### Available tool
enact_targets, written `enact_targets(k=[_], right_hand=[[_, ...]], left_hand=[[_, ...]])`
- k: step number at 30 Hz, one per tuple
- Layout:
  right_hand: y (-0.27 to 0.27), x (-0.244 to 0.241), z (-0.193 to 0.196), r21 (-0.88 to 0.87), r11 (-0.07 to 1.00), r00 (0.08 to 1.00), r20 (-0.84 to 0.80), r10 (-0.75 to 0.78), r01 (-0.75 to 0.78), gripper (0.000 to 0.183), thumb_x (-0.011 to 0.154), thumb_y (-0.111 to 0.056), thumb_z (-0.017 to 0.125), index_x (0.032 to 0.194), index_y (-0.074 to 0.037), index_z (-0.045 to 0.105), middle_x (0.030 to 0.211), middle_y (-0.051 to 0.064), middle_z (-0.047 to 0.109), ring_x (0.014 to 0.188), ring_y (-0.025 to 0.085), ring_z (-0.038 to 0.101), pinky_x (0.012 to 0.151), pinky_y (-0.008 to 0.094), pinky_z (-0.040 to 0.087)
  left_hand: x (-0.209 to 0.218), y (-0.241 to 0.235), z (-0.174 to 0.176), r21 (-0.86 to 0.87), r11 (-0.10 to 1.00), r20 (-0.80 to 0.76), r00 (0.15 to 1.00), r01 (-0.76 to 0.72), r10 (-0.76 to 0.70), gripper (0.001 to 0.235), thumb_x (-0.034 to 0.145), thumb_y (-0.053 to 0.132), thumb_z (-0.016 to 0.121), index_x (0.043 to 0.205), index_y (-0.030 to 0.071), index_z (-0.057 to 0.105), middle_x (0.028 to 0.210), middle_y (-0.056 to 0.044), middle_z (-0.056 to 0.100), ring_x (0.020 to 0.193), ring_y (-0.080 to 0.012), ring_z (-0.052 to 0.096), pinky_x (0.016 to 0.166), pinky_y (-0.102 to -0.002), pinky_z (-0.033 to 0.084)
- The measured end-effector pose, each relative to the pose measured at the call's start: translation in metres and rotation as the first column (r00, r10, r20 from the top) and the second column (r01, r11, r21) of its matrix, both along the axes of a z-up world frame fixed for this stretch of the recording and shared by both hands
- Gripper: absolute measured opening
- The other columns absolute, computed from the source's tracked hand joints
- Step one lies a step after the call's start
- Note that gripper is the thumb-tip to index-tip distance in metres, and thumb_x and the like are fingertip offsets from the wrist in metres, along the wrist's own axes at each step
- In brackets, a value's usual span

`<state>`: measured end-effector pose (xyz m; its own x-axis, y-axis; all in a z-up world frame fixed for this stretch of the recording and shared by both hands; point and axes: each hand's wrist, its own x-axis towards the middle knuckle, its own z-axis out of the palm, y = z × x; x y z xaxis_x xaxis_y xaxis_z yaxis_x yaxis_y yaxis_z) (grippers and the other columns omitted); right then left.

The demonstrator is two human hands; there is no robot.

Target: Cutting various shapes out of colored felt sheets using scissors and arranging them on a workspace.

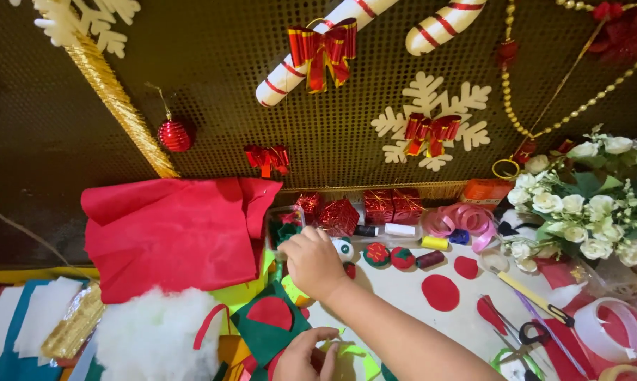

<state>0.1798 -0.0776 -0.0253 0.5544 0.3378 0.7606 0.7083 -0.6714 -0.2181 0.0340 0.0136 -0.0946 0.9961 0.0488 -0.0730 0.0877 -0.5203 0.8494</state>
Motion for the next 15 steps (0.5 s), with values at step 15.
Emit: enact_targets(k=[15], right_hand=[[-0.090, 0.057, 0.060, -0.391, 0.914, 0.805, -0.505, -0.313, 0.110, 0.040, 0.080, -0.009, 0.066, 0.118, -0.021, 0.070, 0.127, 0.001, 0.069, 0.114, 0.029, 0.058, 0.110, 0.047, 0.042]], left_hand=[[0.003, -0.007, 0.053, 0.080, 0.995, -0.297, 0.951, -0.061, 0.082, 0.025, 0.082, 0.024, 0.084, 0.106, 0.026, 0.080, 0.090, 0.006, 0.080, 0.060, -0.0055, 0.070, 0.057, -0.015, 0.058]])
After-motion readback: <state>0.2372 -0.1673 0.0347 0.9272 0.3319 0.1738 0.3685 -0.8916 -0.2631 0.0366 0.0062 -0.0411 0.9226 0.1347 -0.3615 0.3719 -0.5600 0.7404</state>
